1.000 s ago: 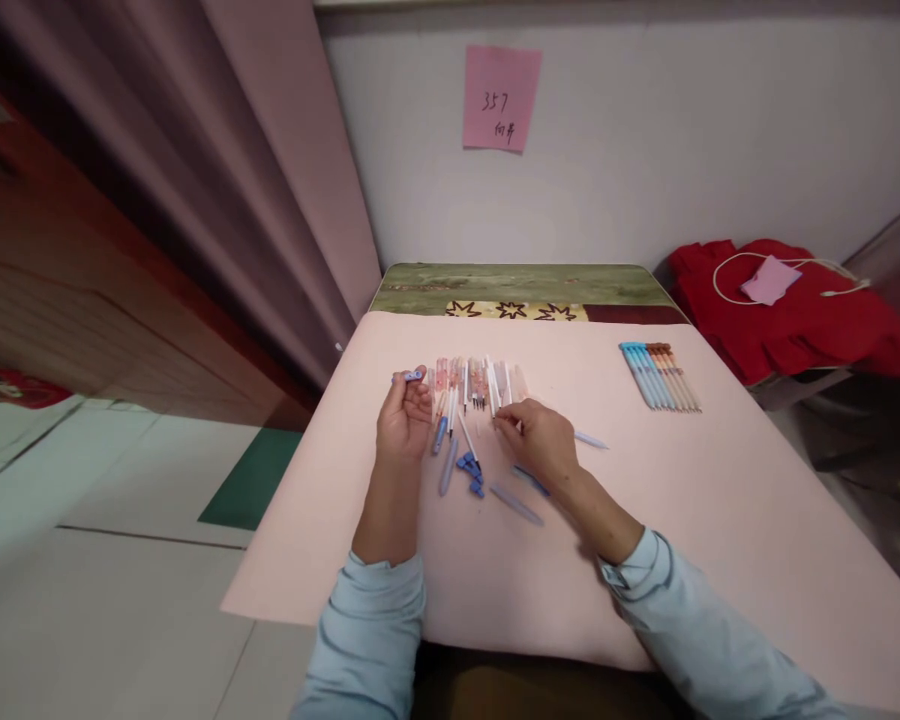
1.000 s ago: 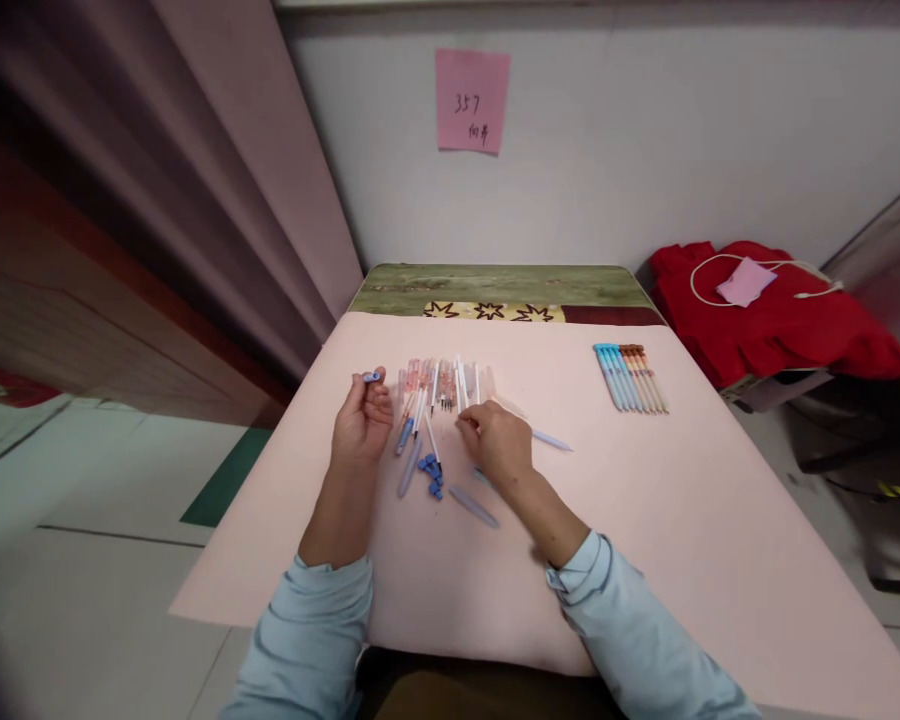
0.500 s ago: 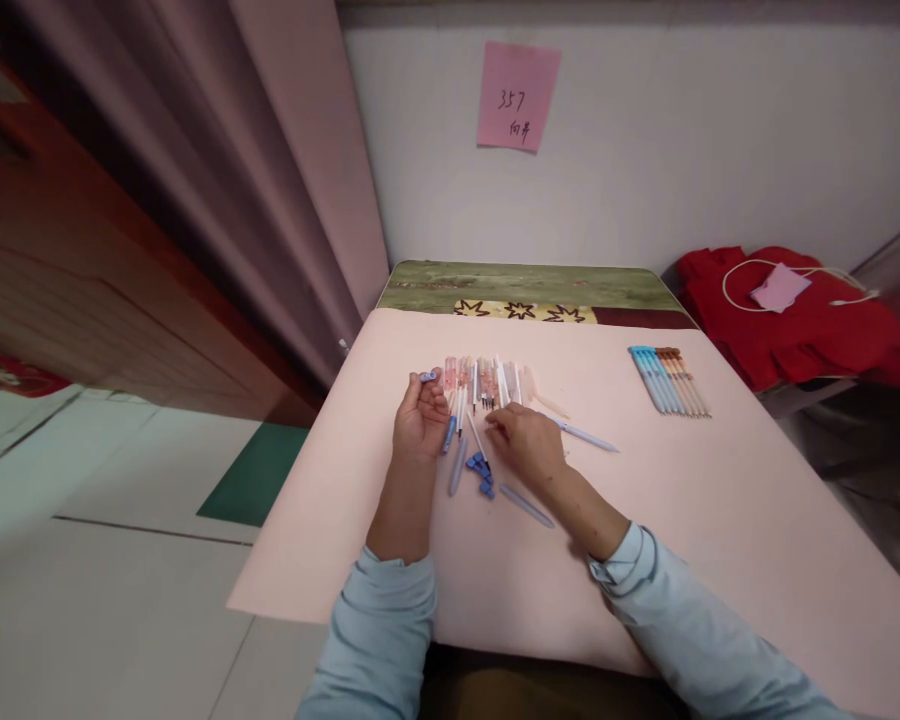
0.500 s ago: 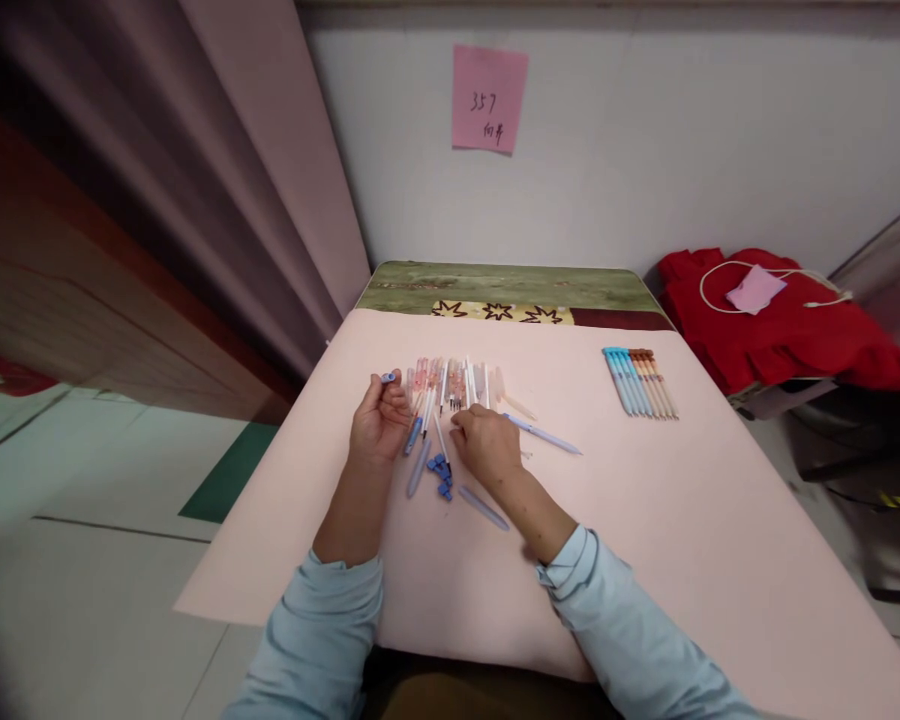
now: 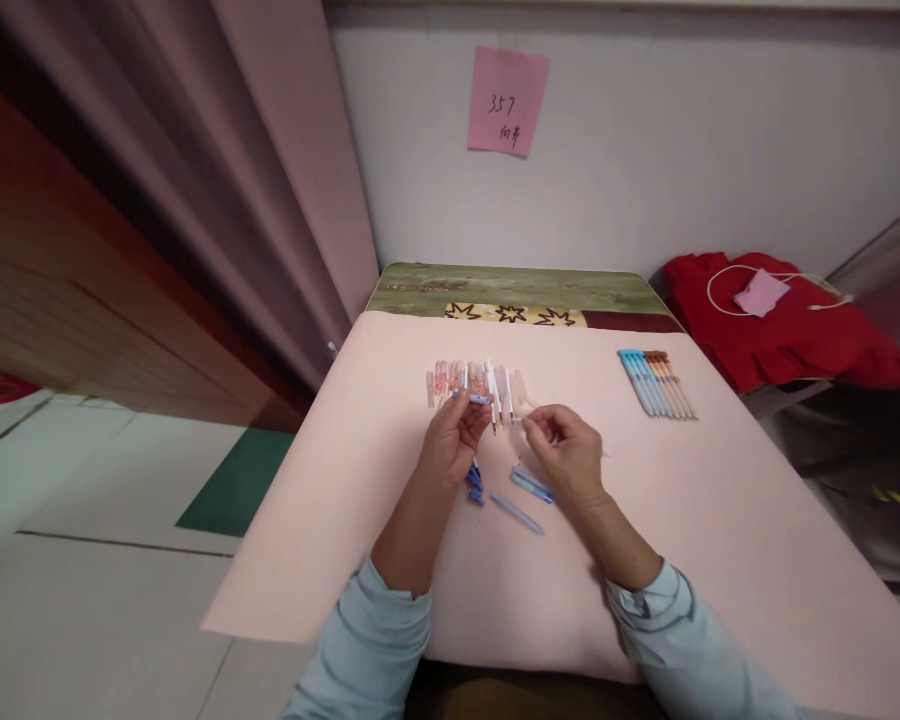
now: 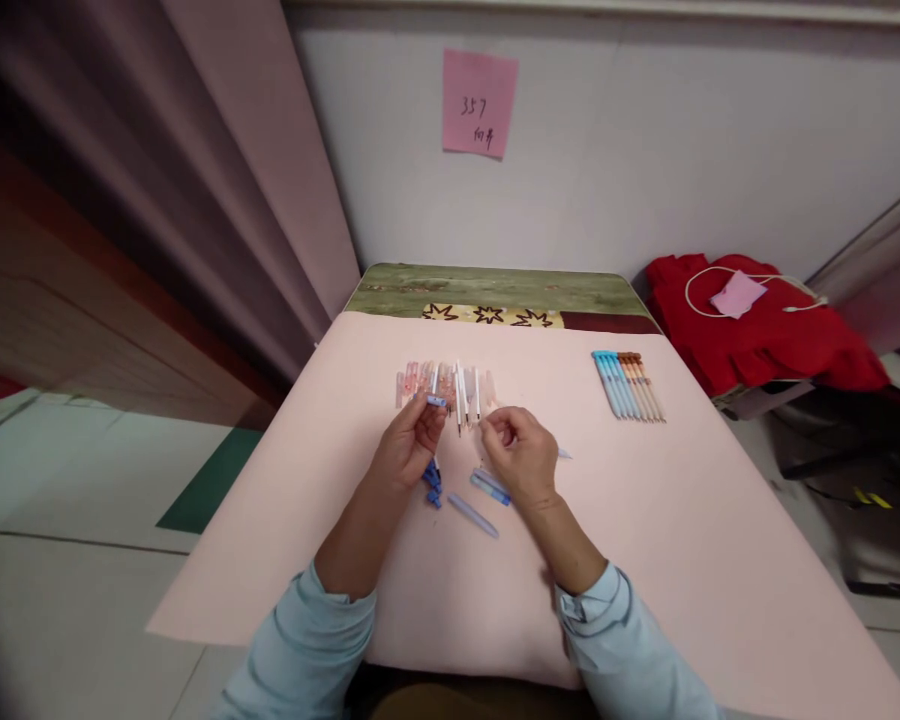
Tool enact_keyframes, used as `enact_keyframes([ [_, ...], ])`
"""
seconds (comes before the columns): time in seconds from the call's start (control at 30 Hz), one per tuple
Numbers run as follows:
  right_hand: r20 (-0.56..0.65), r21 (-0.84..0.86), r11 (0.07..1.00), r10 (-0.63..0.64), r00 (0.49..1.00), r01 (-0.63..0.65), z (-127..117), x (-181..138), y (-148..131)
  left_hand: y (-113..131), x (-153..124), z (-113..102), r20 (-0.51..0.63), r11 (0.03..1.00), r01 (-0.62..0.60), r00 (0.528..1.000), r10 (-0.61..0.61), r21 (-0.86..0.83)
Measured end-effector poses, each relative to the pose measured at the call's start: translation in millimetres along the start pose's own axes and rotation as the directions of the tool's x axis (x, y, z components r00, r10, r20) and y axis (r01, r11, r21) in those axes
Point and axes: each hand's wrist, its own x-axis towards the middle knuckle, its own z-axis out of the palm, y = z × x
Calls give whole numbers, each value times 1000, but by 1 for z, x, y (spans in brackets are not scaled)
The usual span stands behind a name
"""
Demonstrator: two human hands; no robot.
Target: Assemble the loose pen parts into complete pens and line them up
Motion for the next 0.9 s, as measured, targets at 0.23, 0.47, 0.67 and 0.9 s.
enact_keyframes([
  [0.23, -184, 186, 982, -1, 983, 36, -15, 3, -10, -13, -3, 3, 35, 994, 8, 999, -12, 108],
  [0.47, -145, 156, 976, -128, 981, 151, -13, -1, -14, -20, -6, 4, 48, 989, 74, 996, -81, 128],
  [0.67, -142, 144, 969, -180, 973, 200, -15, -3, -13, -25, -6, 3, 42, 985, 114, 992, -120, 132],
  [0.9, -152, 130, 963, -215, 965, 235, -16, -4, -15, -24, -8, 2, 57, 976, 120, 989, -133, 181],
])
